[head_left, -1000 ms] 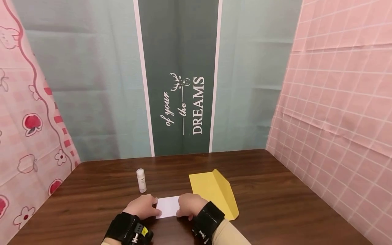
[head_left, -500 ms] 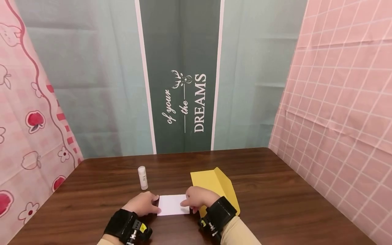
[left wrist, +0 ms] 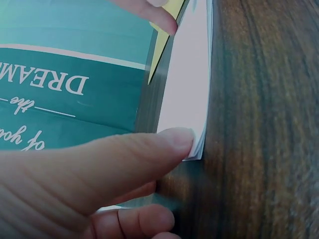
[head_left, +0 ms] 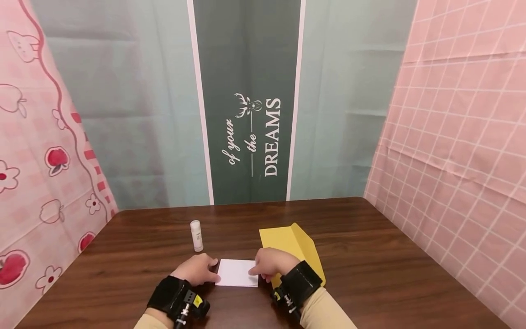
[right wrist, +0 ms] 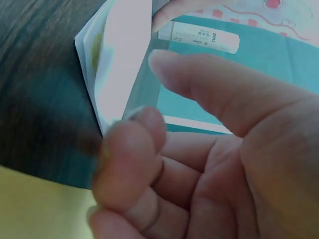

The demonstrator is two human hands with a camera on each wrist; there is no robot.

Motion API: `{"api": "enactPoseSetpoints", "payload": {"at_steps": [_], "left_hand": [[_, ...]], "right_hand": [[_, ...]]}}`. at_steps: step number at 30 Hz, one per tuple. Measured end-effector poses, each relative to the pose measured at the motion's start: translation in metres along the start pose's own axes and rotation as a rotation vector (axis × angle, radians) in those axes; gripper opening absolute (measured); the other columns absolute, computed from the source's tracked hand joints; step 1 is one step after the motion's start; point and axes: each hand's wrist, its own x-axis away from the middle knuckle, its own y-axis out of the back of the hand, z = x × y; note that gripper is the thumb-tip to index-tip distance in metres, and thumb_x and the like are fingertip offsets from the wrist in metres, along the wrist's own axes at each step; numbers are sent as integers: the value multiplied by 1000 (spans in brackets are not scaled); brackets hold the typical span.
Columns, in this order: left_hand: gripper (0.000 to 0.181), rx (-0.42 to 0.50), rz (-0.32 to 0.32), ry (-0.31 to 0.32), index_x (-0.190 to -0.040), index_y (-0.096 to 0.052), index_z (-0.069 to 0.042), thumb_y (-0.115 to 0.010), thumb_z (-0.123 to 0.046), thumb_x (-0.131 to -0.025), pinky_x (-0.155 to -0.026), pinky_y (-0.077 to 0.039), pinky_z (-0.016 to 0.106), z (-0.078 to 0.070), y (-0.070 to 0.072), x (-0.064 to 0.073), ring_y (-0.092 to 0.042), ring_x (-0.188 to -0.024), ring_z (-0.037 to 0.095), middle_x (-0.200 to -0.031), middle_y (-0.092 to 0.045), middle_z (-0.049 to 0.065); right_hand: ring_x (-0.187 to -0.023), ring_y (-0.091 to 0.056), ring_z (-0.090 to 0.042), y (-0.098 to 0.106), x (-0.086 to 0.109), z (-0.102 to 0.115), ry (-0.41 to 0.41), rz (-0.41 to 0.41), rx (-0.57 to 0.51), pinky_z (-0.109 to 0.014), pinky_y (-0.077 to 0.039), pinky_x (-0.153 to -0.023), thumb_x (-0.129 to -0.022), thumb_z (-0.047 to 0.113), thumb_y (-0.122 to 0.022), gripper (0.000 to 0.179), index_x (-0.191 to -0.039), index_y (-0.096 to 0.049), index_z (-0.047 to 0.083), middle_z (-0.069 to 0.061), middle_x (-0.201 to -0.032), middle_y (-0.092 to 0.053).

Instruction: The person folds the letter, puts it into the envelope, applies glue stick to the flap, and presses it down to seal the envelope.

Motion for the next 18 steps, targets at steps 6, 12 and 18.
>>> {"api": "enactPoseSetpoints", "payload": {"at_steps": [6, 12, 18], "left_hand": [[50, 5, 0, -6, -116, -62, 6, -76, -20, -76, -50, -36, 27, 0, -1, 0, -47, -51, 13, -70, -54, 3], [50, 22, -6, -8, -116, -62, 7, -76, -20, -76, -49, -37, 27, -1, 0, 0, -47, -51, 13, -69, -54, 3], [49, 48, 8, 6, -117, -61, 6, -76, -19, -77, -50, -39, 27, 2, -1, -1, -51, -53, 15, -78, -59, 6]], "right_hand": [[-39, -48, -12, -3, 0, -1, -1, 18, 10, -21, -33, -42, -84, 29, -68, 44, -50, -52, 8, 2, -41, -42], [-39, -48, -12, 0, 0, 0, 6, 15, 17, -21, -33, -44, -85, 30, -67, 45, -49, -52, 8, 1, -42, -42], [-45, -51, -15, 0, -1, -2, 3, -53, 5, -24, -36, -48, -85, 30, -66, 35, -59, -60, 7, -1, -48, -49]]}}
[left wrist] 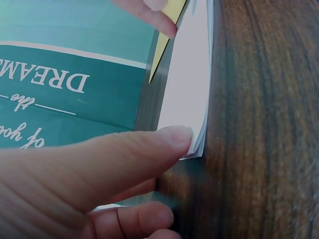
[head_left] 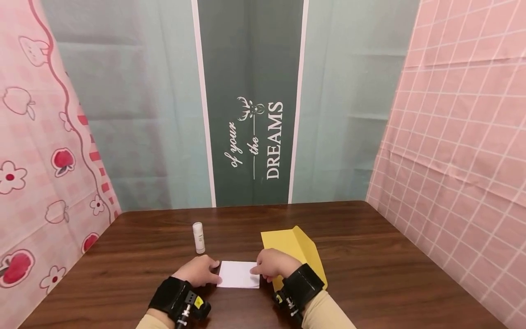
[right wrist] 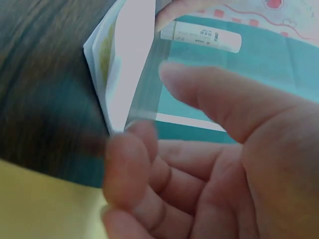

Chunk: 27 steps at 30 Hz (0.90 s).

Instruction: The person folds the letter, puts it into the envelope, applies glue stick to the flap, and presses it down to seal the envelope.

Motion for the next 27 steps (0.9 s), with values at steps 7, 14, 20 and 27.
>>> {"api": "enactPoseSetpoints", "payload": {"at_steps": [7, 14, 20, 27], "left_hand": [[49, 7, 8, -4, -117, -61, 6, -75, -20, -78, -51, -41, 28, -1, -1, 0, -52, -54, 15, -80, -60, 7], [49, -9, -1, 10, -117, -61, 7, -74, -19, -78, -51, -41, 28, -2, 0, 0, -52, -53, 15, -74, -58, 4], [49, -7, 4, 6, -117, -60, 8, -74, -19, -78, -50, -42, 28, -2, 0, 0, -52, -53, 15, -80, -61, 6], [48, -9, -1, -3, -116, -60, 9, -74, -18, -78, -50, -41, 28, -3, 0, 1, -52, -52, 14, -90, -64, 10]], "right_hand": [[-71, -53, -17, -2, -7, -3, 65, -133, 48, -31, -48, -67, -84, 28, -68, 38, -109, -65, -1, -7, -85, -63], [-90, -56, -15, -7, -8, 6, 120, -72, 183, -31, -46, -86, -77, 31, -75, 50, -118, -63, 5, -7, -104, -62], [-79, -49, -13, -11, -6, 10, 109, -92, 242, -26, -45, -75, -67, 32, -83, 55, -114, -65, 8, -4, -93, -56], [-74, -48, -13, -11, -7, 8, 93, -89, 188, -26, -44, -70, -65, 31, -84, 49, -103, -66, 6, -2, -84, -55]]}}
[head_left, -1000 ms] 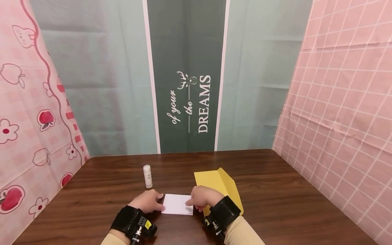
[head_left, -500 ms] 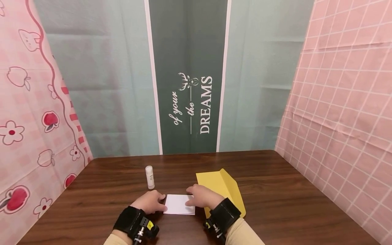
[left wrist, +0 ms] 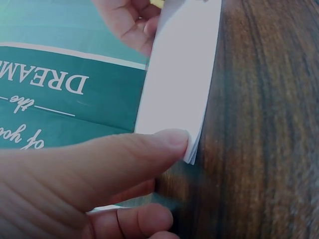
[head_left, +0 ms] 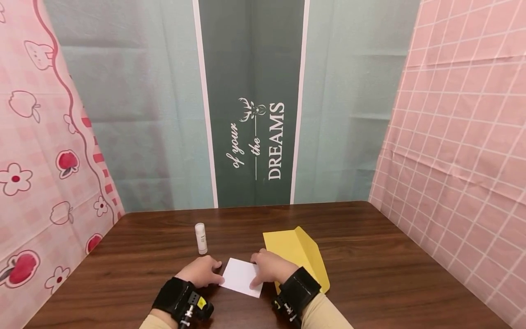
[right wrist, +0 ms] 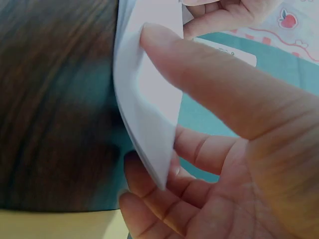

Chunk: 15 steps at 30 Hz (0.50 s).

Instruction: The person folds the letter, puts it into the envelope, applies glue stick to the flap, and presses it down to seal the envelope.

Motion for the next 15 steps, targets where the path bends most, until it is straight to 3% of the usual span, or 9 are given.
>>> {"api": "enactPoseSetpoints", "payload": {"at_steps": [6, 15], "left_hand": [[48, 2, -9, -10, -116, -60, 8, -74, -18, -78, -49, -41, 27, 0, 0, 0, -52, -51, 15, -97, -65, 12], [47, 10, 2, -34, -116, -61, 8, -75, -15, -78, -47, -41, 26, 7, -1, -2, -49, -46, 13, -104, -65, 11]], "right_hand": [[-59, -47, -12, 0, -1, -4, -16, 21, -92, -25, -40, -56, -77, 26, -75, 21, -82, -63, 11, 3, -67, -52], [-58, -44, -11, 6, -2, -20, 48, -48, -151, -24, -37, -53, -79, 21, -74, 18, -76, -59, 12, 3, -63, -47]]}}
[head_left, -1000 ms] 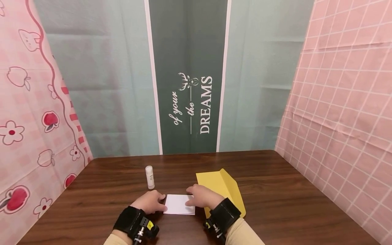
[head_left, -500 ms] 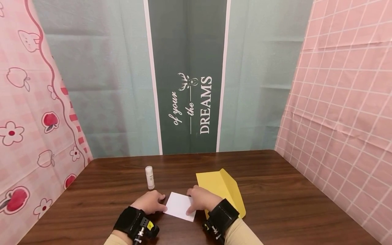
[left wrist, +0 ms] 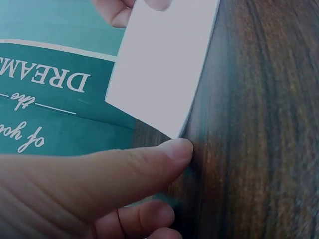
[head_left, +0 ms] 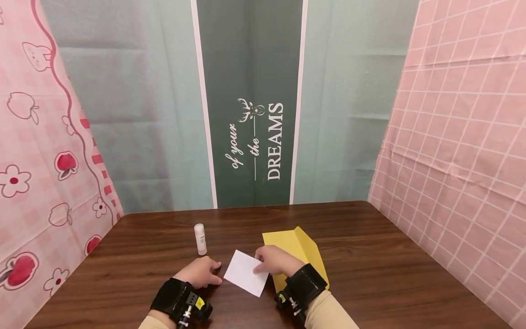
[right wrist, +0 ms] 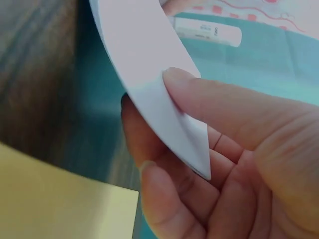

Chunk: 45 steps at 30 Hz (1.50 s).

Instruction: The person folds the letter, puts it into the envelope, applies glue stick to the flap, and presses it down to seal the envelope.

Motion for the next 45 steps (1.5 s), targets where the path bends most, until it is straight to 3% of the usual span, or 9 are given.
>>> {"api": "enactPoseSetpoints", "payload": {"at_steps": [4, 10, 15, 20, 31, 45], "left_hand": [[47, 14, 5, 3, -116, -60, 9, -74, -14, -78, -47, -41, 26, 0, 0, 0, -49, -47, 13, -101, -64, 10], [49, 39, -1, 19, -117, -60, 8, -75, -14, -77, -47, -40, 26, 0, 1, 0, -48, -47, 14, -97, -64, 11], [49, 51, 14, 32, -119, -59, 8, -75, -15, -78, -47, -38, 26, -1, 1, 0, -47, -47, 13, -95, -63, 11], [50, 58, 21, 42, -119, -59, 7, -75, -16, -78, -47, -38, 26, 1, 1, 0, -47, -47, 13, -100, -63, 11], [51, 66, 22, 36, -120, -58, 8, -74, -16, -79, -47, -38, 25, 0, 2, 2, -46, -46, 12, -104, -63, 12], [49, 70, 25, 37, -119, -58, 8, -74, -15, -78, -47, -37, 25, -1, 2, 2, -45, -46, 12, -102, -63, 11]], "right_hand": [[-58, -44, -11, 7, 0, -6, 15, -23, -27, -24, -37, -53, -80, 19, -73, 16, -77, -59, 11, 3, -64, -46], [-63, -51, -13, 25, 4, -15, -12, -76, -173, -27, -44, -52, -82, 12, -71, 13, -84, -61, 5, -3, -76, -58], [-68, -56, -17, 43, 12, -30, -117, -169, -293, -31, -49, -55, -83, 11, -69, 16, -93, -62, 1, -9, -86, -61], [-70, -58, -18, 55, 18, -46, -208, -241, -365, -35, -51, -60, -84, 9, -67, 15, -96, -62, 0, -9, -84, -62], [-69, -57, -18, 62, 24, -63, -273, -319, -374, -33, -51, -59, -85, 8, -66, 13, -93, -61, -1, -8, -79, -60], [-70, -58, -19, 54, 20, -62, -289, -272, -403, -34, -51, -62, -85, 9, -66, 18, -98, -60, -1, -9, -84, -61]]}}
